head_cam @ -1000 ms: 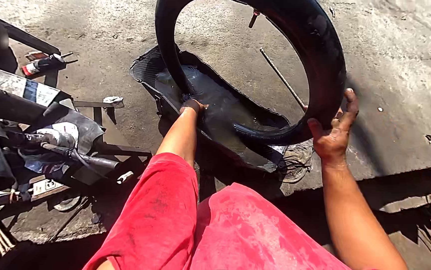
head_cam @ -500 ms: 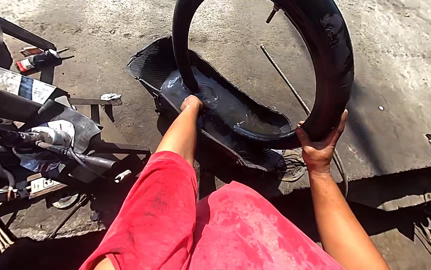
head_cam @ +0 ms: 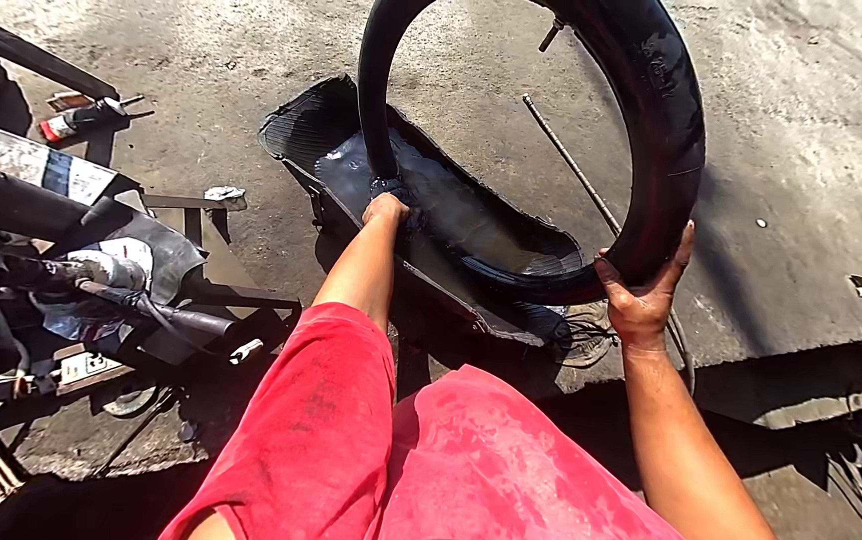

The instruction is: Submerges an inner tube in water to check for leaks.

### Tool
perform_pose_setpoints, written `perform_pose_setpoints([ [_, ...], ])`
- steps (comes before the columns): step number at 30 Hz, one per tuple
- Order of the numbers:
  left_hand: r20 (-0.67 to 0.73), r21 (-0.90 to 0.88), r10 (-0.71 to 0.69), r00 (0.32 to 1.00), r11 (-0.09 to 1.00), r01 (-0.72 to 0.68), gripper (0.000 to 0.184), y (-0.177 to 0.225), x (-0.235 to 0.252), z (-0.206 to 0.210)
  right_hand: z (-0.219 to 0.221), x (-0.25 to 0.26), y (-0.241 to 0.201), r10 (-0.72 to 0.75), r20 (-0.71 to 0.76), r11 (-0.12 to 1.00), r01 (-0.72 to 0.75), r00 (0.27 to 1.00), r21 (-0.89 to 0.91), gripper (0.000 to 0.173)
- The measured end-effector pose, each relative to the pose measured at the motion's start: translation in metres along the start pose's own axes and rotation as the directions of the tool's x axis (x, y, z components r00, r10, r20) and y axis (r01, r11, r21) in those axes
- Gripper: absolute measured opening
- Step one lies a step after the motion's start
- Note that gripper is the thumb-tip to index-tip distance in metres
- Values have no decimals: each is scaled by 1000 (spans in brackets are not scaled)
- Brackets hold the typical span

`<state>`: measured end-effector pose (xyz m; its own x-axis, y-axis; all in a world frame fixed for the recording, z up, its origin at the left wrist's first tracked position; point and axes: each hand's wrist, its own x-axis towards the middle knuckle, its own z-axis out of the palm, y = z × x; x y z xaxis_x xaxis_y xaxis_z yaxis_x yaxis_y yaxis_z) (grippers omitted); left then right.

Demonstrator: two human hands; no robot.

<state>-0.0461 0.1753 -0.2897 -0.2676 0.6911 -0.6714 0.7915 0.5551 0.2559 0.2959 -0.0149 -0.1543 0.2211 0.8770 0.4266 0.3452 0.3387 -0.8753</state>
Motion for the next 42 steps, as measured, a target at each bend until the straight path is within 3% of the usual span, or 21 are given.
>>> perform_pose_setpoints([
  [8,-4,4,15,1000,1000,-15,53,-1,-7,-1,-4,1,-4,-20,8,995,21,1000,-101,111],
  [13,-36,-46,42,998,998,-44,88,-3,0,-1,-11,6,-15,-47,53,971,58,998,-232,104],
  [15,-31,-123,50,998,991,-53,94,-5,6,-2,-14,9,-22,-53,66,958,69,996,-277,103],
  [22,-90,-361,64,994,928,-93,85,-10,13,-11,-26,24,-39,-93,169,939,143,981,-313,98],
  [28,-186,-446,43,982,887,-123,77,-14,3,-20,-44,41,-68,-35,285,899,155,958,-410,95],
  [34,-98,-327,47,994,942,-77,80,-10,2,-18,-42,53,-94,14,339,873,154,941,-463,96],
  [42,-51,-198,48,998,979,-57,82,-9,3,-14,-29,58,-96,-12,354,864,188,935,-467,96],
])
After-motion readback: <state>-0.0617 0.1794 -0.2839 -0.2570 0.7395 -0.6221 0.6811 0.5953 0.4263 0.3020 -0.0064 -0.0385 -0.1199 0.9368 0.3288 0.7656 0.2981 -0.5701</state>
